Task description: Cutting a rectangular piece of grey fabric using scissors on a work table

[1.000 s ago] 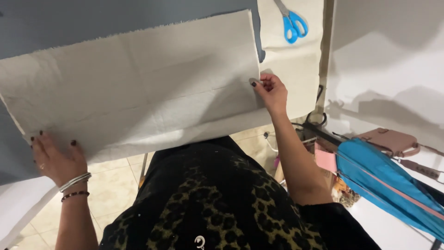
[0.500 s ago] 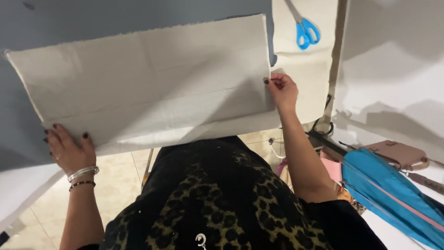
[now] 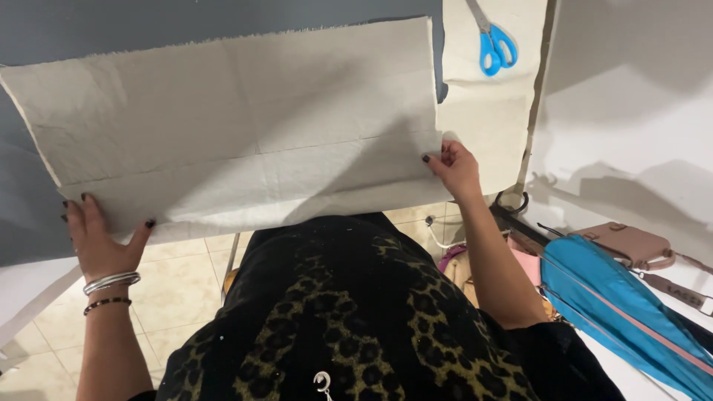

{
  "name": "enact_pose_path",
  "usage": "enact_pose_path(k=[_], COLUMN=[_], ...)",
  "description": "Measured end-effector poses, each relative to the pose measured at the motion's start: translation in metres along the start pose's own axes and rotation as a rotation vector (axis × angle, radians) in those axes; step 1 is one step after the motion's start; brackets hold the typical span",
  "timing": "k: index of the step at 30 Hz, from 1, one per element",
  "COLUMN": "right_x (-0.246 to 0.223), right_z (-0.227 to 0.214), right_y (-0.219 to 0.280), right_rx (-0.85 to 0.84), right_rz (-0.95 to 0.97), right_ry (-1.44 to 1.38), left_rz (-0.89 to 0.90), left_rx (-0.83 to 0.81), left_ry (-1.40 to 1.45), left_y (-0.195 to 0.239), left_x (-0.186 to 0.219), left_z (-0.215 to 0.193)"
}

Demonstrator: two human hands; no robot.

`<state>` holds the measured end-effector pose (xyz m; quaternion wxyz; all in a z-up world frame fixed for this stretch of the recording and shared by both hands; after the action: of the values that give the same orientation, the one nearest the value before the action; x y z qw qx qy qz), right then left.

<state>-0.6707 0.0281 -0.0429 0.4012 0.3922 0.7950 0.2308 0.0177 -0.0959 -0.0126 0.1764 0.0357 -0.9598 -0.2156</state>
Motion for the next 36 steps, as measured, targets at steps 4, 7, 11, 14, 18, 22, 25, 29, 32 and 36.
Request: enact_pose_path(k=[4,7,11,14,18,22,25,29,32,36], right_x=[0.005,-0.012,-0.038,-0.032,-0.053,-0.061,-0.075,-0.134,-0.136,-0.131], right_z=[0.0,-0.005,-0.007,-0.005,-0.015,-0.015,-0.013,-0.027,-0.023,-0.023], right_y=[0.006,0.021,0.044,0.044,0.045,0.019,-0.012,-0.005,-0.03,-0.032], right_rx=[0.147,0.215,0.281,0.283,0.182,0.01,-0.092,-0.107,-0.12,-0.095], right_rz=[-0.075,-0.149,-0.419,-0.431,-0.165,-0.119,0.013,0.149,0.062,0.087], right_ry=[-0.117,-0.109,-0.064,-0.034,-0.235,-0.442,-0.73,-0.746,-0.824,-0.825], left_rz=[-0.083,-0.06,-0.039,0.107,0.395,0.55,0.593,0.512,0.48,0.434], left_rx=[-0.035,-0.032,-0.003,0.112,0.355,0.087,0.194,0.16,0.044,0.004], left_ry=[0.035,-0.054,-0.012,-0.085,-0.501,-0.391,-0.368,-0.157,-0.027,-0.089], left_y=[0.006,0.009,0.022,0.023,0.034,0.033,0.023,0.0,-0.011,-0.018], left_x=[-0.01,-0.025,-0.029,-0.043,0.009,0.043,0.048,0.018,0.016,0.006], left_z=[-0.002,0.008,0.011,0.015,-0.005,0.021,0.016,0.013,0.003,0.005])
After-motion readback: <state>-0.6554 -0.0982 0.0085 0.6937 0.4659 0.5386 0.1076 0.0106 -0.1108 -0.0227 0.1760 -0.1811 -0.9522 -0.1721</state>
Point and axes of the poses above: each hand's wrist, its own y-axis away from the middle knuckle, its own z-axis out of the palm, x = y × z, the point moved 10 cm from there along -y, towards the middle knuckle, and after that the axes turned 2 degrees about -x, right-handed, at the moved point
